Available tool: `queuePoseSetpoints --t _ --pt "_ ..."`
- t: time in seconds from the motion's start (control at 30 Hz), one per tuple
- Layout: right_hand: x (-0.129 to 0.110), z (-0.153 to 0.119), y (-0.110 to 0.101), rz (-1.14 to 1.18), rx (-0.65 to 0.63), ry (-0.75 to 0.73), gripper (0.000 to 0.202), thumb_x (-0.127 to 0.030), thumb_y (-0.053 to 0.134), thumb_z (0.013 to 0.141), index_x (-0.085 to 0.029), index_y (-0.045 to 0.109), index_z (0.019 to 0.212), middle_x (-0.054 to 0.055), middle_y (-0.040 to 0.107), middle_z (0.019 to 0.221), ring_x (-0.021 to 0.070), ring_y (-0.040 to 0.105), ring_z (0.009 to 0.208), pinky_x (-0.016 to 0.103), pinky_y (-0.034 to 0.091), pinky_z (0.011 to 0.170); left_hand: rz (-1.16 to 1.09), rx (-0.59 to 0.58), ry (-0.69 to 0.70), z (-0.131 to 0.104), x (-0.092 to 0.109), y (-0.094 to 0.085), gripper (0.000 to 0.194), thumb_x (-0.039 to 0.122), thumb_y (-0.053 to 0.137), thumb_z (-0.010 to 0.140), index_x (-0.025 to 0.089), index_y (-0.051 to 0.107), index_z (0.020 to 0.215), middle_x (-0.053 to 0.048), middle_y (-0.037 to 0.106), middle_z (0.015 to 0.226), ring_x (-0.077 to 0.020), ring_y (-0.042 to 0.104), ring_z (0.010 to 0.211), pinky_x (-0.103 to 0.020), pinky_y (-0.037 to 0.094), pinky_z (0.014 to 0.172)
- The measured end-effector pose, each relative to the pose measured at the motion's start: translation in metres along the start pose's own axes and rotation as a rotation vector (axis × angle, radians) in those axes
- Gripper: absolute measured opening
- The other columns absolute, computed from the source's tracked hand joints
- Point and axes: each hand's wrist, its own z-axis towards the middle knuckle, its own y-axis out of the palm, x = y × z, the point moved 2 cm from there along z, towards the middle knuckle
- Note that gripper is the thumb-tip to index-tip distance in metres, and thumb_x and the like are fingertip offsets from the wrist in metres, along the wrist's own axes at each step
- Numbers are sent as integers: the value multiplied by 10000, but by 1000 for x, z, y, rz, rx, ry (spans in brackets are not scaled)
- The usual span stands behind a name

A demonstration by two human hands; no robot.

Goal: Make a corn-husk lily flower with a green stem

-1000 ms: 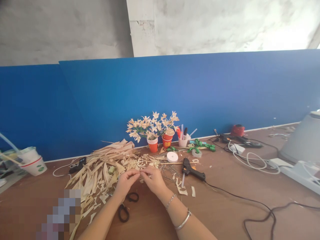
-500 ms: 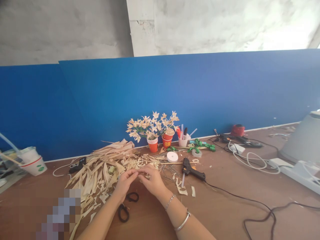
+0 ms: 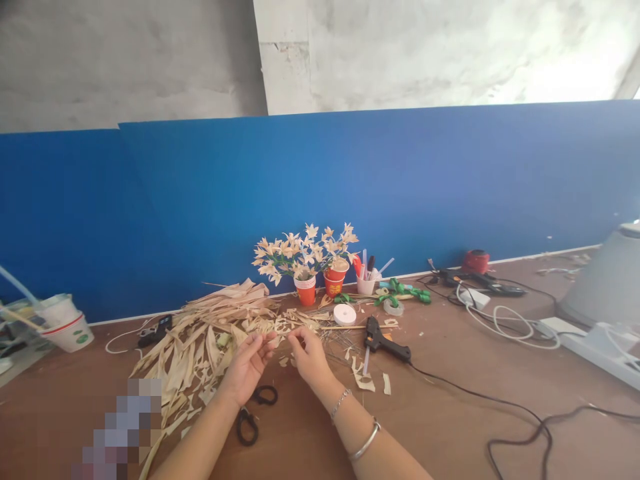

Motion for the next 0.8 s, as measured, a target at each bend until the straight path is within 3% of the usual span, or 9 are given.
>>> queuePoseSetpoints --t 0.13,0.33,0.4,0.47,0.63,0.8 --pt "-3 -2 3 -39 -52 -43 237 -357 459 860 -184 513 708 -13 501 626 137 468 582 250 389 565 95 21 -42 0 -1 0 255 295 779 626 141 625 759 -26 689 697 -100 634 605 -166 450 539" --pt "-25 -11 3 -165 -192 -421 133 -171 427 884 -188 543 819 70 583 919 175 542 877 308 435 794 331 27 -103 -2 -7 3 257 302 778 583 121 661 723 -2 629 602 -66 546 480 -154 307 418" --pt "-29 -14 4 -239 -239 -487 148 -135 414 882 -190 548 852 95 572 1047 189 527 981 331 424 856 359 23 -117 -2 -8 4 248 303 775 572 123 664 701 9 605 569 -62 516 458 -159 288 415" --pt "-29 -16 5 -309 -266 -503 161 -113 413 875 -191 553 864 101 564 1100 197 514 1024 340 416 881 377 9 -125 -3 -8 4 238 304 771 572 121 668 684 11 595 558 -61 501 463 -163 294 425" --pt "-21 -13 7 -330 -262 -489 198 -107 403 883 -190 581 857 63 581 846 167 542 798 280 454 725 416 -57 -154 -3 -8 3 215 272 759 589 109 693 712 -19 632 607 -75 525 530 -170 354 488" --pt "-13 -10 6 -328 -218 -442 210 -116 419 887 -192 611 852 60 579 823 165 549 782 271 453 710 415 -66 -137 -4 -12 5 144 214 739 586 123 691 687 -10 643 604 -71 526 532 -168 362 505"
